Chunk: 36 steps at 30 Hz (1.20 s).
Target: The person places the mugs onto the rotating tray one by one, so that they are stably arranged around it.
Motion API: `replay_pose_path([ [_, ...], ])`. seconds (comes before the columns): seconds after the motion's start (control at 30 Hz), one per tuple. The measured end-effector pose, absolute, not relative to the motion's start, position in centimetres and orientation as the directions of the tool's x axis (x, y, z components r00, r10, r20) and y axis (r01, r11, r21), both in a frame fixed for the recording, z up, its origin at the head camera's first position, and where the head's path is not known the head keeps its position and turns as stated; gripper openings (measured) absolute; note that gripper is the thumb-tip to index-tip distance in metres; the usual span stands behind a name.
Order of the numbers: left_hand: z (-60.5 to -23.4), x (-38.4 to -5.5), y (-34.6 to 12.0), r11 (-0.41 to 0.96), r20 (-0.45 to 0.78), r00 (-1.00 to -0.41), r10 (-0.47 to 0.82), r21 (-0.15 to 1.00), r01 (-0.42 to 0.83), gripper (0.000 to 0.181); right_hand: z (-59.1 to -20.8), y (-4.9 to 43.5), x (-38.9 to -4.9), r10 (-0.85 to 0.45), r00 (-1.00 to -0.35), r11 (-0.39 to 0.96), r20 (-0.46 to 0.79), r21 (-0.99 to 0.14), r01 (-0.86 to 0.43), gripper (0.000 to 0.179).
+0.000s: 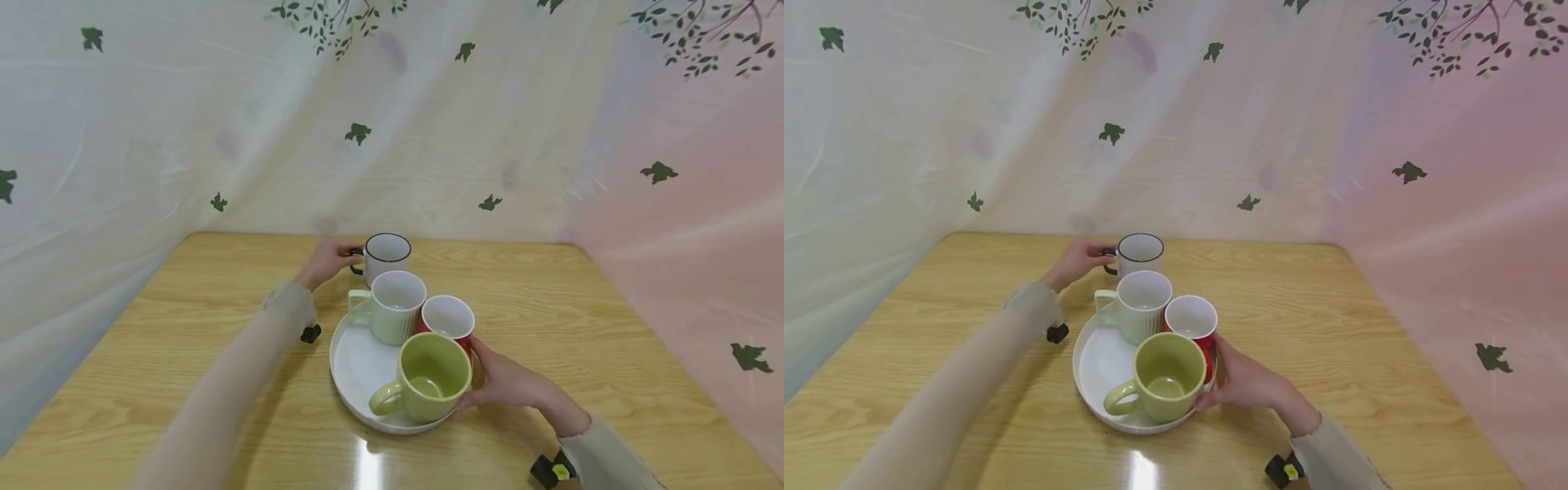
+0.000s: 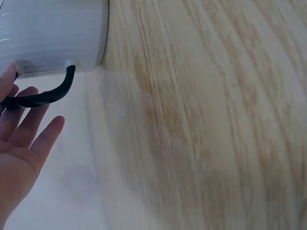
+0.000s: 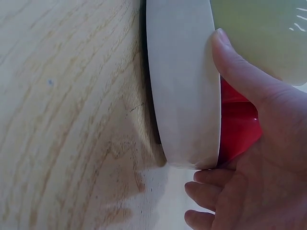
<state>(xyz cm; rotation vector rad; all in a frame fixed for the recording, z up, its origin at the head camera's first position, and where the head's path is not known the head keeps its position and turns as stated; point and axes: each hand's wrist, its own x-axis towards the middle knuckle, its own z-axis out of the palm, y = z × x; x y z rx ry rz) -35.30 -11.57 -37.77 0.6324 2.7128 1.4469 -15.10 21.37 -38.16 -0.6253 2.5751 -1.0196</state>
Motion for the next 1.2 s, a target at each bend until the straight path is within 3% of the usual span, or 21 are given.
replay_pose_path([
  [0.63, -38.9, -36.3, -10.8, 0.343, 0.153, -0.944, 0.293, 0.904, 0.253, 0.032, -38.2, 21.4, -15.1, -0.475, -0.874, 0.673, -0.106, -0.684, -0.282, 0.124],
  [1.2, -39.2, -36.1, -10.5, 0.311, 0.144, -0.958, 0.247, 0.925, 0.219, 0.028, -38.6, 21.6, -14.8, -0.484, -0.871, 0.655, -0.083, -0.694, -0.298, 0.123],
])
